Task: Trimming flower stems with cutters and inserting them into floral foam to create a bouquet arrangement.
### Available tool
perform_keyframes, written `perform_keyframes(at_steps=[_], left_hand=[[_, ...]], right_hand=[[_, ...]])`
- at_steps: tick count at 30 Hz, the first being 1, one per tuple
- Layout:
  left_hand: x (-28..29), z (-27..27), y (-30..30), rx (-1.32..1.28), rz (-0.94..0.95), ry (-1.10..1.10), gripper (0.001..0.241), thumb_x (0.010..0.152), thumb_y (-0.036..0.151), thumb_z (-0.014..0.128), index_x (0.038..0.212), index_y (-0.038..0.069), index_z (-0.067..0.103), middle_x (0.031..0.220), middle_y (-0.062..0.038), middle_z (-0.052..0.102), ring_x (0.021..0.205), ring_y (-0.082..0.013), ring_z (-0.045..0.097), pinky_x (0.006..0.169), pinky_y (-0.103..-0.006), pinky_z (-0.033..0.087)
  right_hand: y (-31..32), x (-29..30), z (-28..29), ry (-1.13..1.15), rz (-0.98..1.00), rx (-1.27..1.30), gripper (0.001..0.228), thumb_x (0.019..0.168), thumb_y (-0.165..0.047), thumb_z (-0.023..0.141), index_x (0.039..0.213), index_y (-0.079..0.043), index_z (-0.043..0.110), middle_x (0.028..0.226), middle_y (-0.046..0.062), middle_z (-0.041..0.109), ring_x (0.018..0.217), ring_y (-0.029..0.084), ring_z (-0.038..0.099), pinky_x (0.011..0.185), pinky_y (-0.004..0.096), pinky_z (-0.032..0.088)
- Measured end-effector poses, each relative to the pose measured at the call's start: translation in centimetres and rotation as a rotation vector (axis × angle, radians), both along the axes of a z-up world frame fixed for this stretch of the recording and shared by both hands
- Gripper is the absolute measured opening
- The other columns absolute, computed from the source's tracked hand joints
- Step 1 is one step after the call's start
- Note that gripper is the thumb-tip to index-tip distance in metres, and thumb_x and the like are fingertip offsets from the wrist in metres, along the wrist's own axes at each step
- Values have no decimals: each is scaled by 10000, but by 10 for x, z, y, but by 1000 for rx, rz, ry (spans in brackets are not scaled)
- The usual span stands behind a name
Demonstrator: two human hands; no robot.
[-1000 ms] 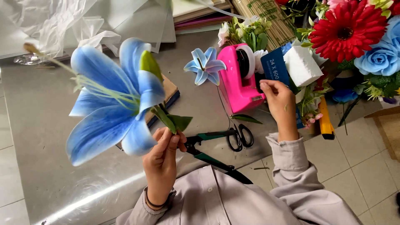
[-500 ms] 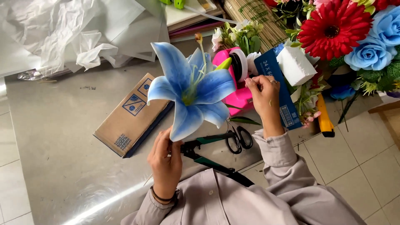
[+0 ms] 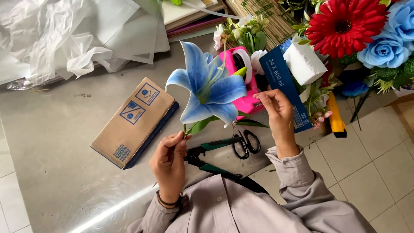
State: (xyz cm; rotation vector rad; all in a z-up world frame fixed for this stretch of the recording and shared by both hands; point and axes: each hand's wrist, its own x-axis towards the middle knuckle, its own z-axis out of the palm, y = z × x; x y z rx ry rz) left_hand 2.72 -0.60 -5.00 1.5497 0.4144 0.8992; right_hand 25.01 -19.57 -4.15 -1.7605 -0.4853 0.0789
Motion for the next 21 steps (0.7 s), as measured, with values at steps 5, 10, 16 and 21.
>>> perform_keyframes(at_steps=[5,10,16,21], left_hand=[[4,-2,2,-142,-56,2,162,1022,15,644,1161,-55,691,1038,-194,757,734,-149,639,634,-220,578],[7,-5,4,-169,-63,36,293,1023,37,635,1298,-60,664,1043,-189,745,784,-167,730,748,-237,661],[0,-8,8,-25,8,85,149,1010,98,664,929,1,743,815,-93,764,705,-154,735,653,-268,623],[4,7,7,35,-47,3,263,994,19,639,733,9,665,770,-91,665,641,-166,618,562,-265,467]], right_hand=[[7,4,24,-120,6,-9,228,1144,-227,554,1025,-41,612,749,34,558,772,155,599,886,325,553],[-16,-18,35,10,13,-159,261,1110,-238,587,902,-81,572,720,12,515,709,129,536,751,278,486],[-60,-51,-32,364,-73,54,205,1065,-190,617,963,-12,628,681,11,432,678,156,520,695,283,446],[-81,-13,-97,988,33,481,137,1029,-97,642,1011,31,689,577,-10,422,602,163,456,615,305,400]])
